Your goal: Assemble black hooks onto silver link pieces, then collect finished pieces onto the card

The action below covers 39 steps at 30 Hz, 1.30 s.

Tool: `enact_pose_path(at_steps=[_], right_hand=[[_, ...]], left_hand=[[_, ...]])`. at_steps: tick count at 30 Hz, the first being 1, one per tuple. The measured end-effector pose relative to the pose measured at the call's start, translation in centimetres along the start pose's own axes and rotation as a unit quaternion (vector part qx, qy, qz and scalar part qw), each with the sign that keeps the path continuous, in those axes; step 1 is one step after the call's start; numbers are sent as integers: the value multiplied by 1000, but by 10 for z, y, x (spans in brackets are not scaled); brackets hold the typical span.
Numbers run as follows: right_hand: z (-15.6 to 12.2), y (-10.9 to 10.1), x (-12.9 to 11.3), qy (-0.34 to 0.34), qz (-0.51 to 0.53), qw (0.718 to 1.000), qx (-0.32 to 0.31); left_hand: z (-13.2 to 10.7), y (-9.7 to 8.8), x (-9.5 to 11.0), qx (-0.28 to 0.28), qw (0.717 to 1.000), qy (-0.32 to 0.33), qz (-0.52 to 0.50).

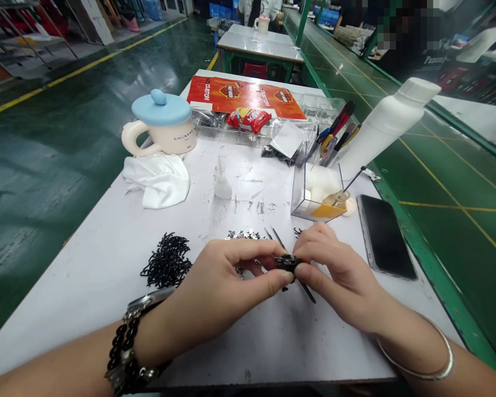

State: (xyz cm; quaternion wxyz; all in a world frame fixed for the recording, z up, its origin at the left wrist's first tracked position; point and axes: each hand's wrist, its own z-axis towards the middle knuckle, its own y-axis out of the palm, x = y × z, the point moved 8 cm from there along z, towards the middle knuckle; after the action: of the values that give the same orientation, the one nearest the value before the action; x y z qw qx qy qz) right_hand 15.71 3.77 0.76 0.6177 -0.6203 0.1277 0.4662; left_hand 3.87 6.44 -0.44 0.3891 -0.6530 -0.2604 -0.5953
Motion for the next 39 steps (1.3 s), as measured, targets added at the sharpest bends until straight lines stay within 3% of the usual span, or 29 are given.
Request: enact_pose_path(at_steps=[6, 13, 17, 21, 25, 31, 34, 36, 37, 39], right_hand=[[1, 5, 12, 63, 73, 995, -19], [1, 9, 17, 94, 82, 992, -20], [10, -1, 24, 89, 86, 992, 26], [37, -12, 38, 139, 111, 978, 107], [86, 13, 31, 130, 19, 990, 54], [144, 41, 38, 137, -43, 985, 98], [149, 40, 42, 128, -1, 986, 110], [140, 31, 38, 114, 83, 982, 122], [132, 24, 35, 108, 151, 974, 129], [111, 10, 29, 95, 335, 925, 151]], left_hand=[[-1, 8, -26, -25, 978, -155, -138], [-3, 9, -34, -19, 969, -206, -138], [-3, 8, -37, -12, 963, -225, -149], [-4, 6, -37, -6, 954, -248, -168], [-5, 8, -35, -25, 950, -272, -155], [-5, 10, -39, -14, 952, -247, -181], [-4, 12, -41, -19, 950, -237, -203], [-3, 12, -42, -24, 948, -237, -213], [-3, 13, -42, -27, 946, -240, -217], [-4, 13, -42, -31, 942, -246, -225]])
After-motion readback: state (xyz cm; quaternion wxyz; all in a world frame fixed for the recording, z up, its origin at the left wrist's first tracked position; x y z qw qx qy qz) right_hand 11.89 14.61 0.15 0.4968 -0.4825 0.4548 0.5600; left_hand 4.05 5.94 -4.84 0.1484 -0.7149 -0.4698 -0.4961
